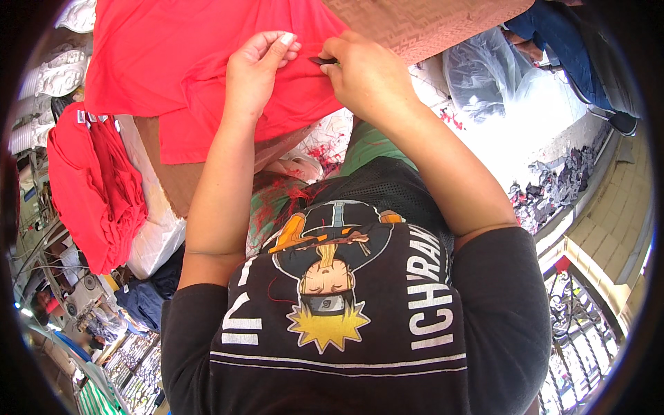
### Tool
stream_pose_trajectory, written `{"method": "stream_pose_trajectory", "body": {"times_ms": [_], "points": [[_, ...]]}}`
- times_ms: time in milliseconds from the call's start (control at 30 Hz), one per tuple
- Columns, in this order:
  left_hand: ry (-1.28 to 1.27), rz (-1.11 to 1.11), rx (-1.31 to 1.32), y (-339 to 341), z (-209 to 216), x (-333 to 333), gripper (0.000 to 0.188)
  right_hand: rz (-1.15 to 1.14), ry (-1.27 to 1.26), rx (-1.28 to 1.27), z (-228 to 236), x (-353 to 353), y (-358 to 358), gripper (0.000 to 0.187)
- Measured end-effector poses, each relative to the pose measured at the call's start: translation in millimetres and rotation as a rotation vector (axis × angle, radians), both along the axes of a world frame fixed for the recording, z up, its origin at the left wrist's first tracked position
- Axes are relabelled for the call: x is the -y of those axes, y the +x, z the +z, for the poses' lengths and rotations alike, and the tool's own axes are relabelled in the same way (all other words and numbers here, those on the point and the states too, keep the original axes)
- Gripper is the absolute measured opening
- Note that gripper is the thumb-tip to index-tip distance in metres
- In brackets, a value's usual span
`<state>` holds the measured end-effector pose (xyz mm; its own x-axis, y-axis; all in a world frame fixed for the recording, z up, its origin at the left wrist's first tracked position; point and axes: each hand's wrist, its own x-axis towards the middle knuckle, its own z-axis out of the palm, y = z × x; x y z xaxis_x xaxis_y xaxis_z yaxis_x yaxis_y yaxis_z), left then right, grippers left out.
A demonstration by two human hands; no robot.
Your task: The person picks up a red shirt, uses thread snips to trim excess threads around the neckline and labels, and puts it down before picking up and trimming another red shirt.
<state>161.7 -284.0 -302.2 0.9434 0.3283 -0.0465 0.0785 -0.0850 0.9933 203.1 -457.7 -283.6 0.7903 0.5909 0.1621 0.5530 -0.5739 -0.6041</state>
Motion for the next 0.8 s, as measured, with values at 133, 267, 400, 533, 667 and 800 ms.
{"method": "stream_pose_trajectory", "body": {"times_ms": [133, 267, 400, 533, 667, 800], "points": [[0.001, 0.001, 0.003, 0, 0, 0, 0.022, -0.005, -0.018, 0.009, 0, -1, 0, 0.014], [-0.003, 0.034, 0.018, 1, 1, 2, 0.019, 0.013, 0.023, 0.004, -1, -3, 2, 0.015], [0.0, 0.006, 0.002, 1, 0, -1, 0.022, 0.037, 0.13, 0.036, -5, -5, 0, 0.016], [-0.037, 0.036, -0.023, 2, 2, -2, 0.022, 0.051, 0.113, 0.015, -4, -6, -1, 0.016], [-0.116, 0.064, -0.044, 3, 2, -4, 0.022, 0.064, 0.13, -0.005, -8, 2, 4, 0.018], [-0.141, 0.068, -0.054, 4, 2, -5, 0.022, 0.044, 0.176, -0.017, -10, 5, 7, 0.02]]}}
